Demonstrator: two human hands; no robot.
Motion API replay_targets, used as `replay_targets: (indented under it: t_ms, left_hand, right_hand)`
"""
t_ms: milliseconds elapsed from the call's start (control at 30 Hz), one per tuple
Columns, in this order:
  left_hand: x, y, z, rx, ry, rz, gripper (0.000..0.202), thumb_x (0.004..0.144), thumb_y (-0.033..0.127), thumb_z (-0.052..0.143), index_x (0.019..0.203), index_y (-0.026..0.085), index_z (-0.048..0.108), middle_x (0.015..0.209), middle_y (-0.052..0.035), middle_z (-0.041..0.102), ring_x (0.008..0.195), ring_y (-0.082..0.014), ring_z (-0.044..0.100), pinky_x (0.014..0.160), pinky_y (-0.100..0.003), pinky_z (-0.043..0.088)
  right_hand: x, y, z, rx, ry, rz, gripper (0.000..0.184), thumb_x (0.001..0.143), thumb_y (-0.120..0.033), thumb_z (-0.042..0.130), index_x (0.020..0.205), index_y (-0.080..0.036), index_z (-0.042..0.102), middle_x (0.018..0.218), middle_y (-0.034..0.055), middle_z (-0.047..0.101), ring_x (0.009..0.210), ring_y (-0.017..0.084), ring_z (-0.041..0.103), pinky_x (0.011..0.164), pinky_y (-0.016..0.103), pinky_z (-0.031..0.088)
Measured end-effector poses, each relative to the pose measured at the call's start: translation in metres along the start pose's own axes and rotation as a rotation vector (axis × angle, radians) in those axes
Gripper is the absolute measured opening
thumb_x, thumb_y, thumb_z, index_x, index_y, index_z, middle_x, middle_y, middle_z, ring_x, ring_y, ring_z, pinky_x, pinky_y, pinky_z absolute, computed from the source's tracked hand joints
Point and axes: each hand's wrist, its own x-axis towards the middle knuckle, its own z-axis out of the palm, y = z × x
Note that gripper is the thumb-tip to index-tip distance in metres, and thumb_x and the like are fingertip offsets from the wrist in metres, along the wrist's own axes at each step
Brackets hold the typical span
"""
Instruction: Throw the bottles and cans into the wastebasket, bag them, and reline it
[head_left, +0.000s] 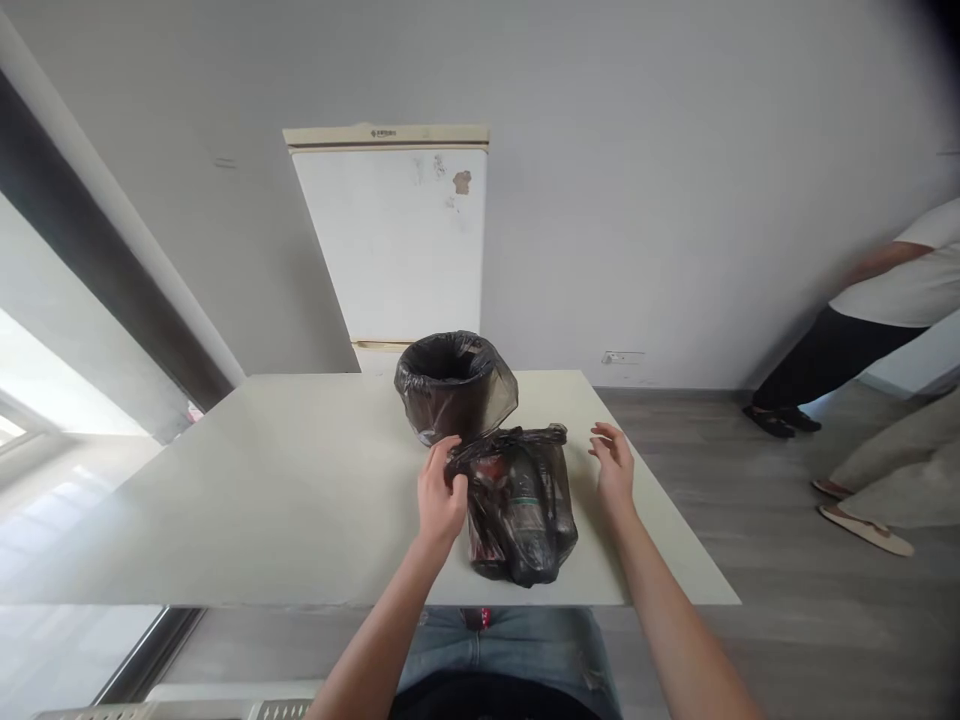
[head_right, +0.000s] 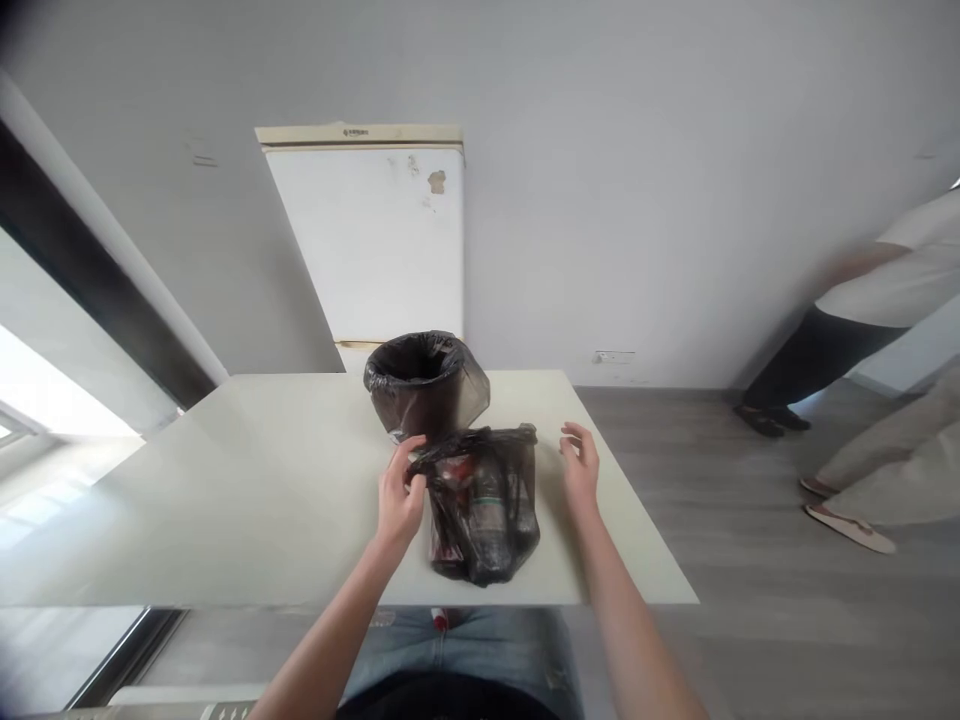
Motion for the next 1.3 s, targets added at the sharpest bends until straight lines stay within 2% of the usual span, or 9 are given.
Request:
replay_targets:
  t_ms: [100,200,333,533,667,833,1000,1100,1300]
  left_hand:
    - [0.013,0.018,0.011,0.091,-0.098,0.04,0.032,0.095,0.026,0.057,0.126,0.026,0.066,0.128,-0.0071,0.07,0.116,-0.0252,0.068,0.098,-0.036,0.054]
    - [0.026,0.02,0.024,0.2,-0.272,0.026,0.035,0.094,0.026,0.063,0.129,0.028,0.068,0.118,-0.006,0.072,0.102,-0.0231,0.072,0.089,-0.033,0.056]
    - [0.028,-0.002,0.027,0.323,-0.316,-0.02,0.026,0.097,0.018,0.056,0.109,0.024,0.077,0.113,-0.0078,0.067,0.092,-0.0207,0.071,0.08,-0.03,0.054]
    - [0.016,-0.027,0.014,0.336,-0.266,-0.088,0.042,0.098,0.025,0.059,0.14,0.026,0.063,0.124,-0.0108,0.069,0.1,-0.0251,0.072,0.083,-0.034,0.054]
    - [0.02,-0.033,0.004,0.252,-0.19,-0.099,0.021,0.097,0.021,0.058,0.111,0.022,0.074,0.105,-0.0071,0.073,0.095,-0.0228,0.07,0.087,-0.034,0.053]
    - [0.017,-0.04,-0.016,0.133,-0.088,-0.11,0.014,0.096,0.035,0.063,0.095,0.021,0.068,0.096,-0.0048,0.065,0.082,-0.0189,0.065,0.077,-0.031,0.052]
    - [0.005,-0.022,-0.035,0.137,-0.058,0.009,0.013,0.086,0.02,0.06,0.099,0.023,0.058,0.131,-0.0127,0.06,0.122,-0.0289,0.06,0.102,-0.044,0.05]
    - [0.004,-0.008,-0.044,-0.011,-0.264,0.165,0.033,0.075,0.009,0.054,0.105,0.024,0.055,0.14,-0.0129,0.061,0.135,-0.0299,0.055,0.11,-0.045,0.046]
    - [0.012,0.008,-0.047,-0.011,-0.648,0.188,0.041,0.089,0.021,0.054,0.129,0.026,0.064,0.115,-0.0081,0.075,0.102,-0.024,0.069,0.095,-0.035,0.052]
  right_hand:
    - [-0.01,-0.02,0.013,-0.125,-0.384,-0.111,0.045,0.092,-0.048,0.068,0.133,-0.029,0.065,0.13,0.008,0.068,0.111,0.025,0.064,0.09,0.039,0.055]
    - [-0.017,-0.03,0.02,-0.299,-0.653,-0.215,0.036,0.094,-0.049,0.067,0.122,-0.026,0.071,0.102,0.0064,0.071,0.092,0.024,0.063,0.083,0.039,0.053]
    - [-0.018,-0.029,0.013,-0.42,-0.614,-0.289,0.031,0.101,-0.048,0.057,0.087,-0.023,0.07,0.089,0.0059,0.067,0.086,0.024,0.06,0.081,0.039,0.05]
    - [-0.017,-0.033,0.023,-0.419,-0.581,-0.237,0.044,0.1,-0.049,0.058,0.14,-0.03,0.059,0.132,0.0087,0.065,0.118,0.026,0.063,0.098,0.042,0.051]
    - [-0.01,-0.04,0.032,-0.512,-0.64,-0.308,0.024,0.097,-0.044,0.061,0.101,-0.024,0.074,0.1,0.0076,0.068,0.099,0.028,0.065,0.091,0.044,0.051]
    - [0.002,-0.057,0.012,-0.466,-0.573,-0.327,0.027,0.096,-0.044,0.063,0.079,-0.023,0.062,0.098,0.0078,0.063,0.093,0.026,0.062,0.086,0.042,0.049]
    - [-0.006,-0.096,0.001,-0.371,-0.764,-0.416,0.025,0.096,-0.042,0.063,0.081,-0.024,0.055,0.142,0.0137,0.061,0.137,0.037,0.05,0.114,0.057,0.038]
    - [-0.015,-0.116,0.013,-0.347,-0.987,-0.383,0.019,0.099,-0.043,0.059,0.093,-0.025,0.058,0.135,0.0135,0.067,0.129,0.034,0.057,0.11,0.054,0.044]
    - [-0.007,-0.125,0.038,-0.566,-1.189,-0.462,0.029,0.096,-0.048,0.067,0.116,-0.028,0.071,0.101,0.0057,0.076,0.092,0.025,0.064,0.091,0.039,0.046]
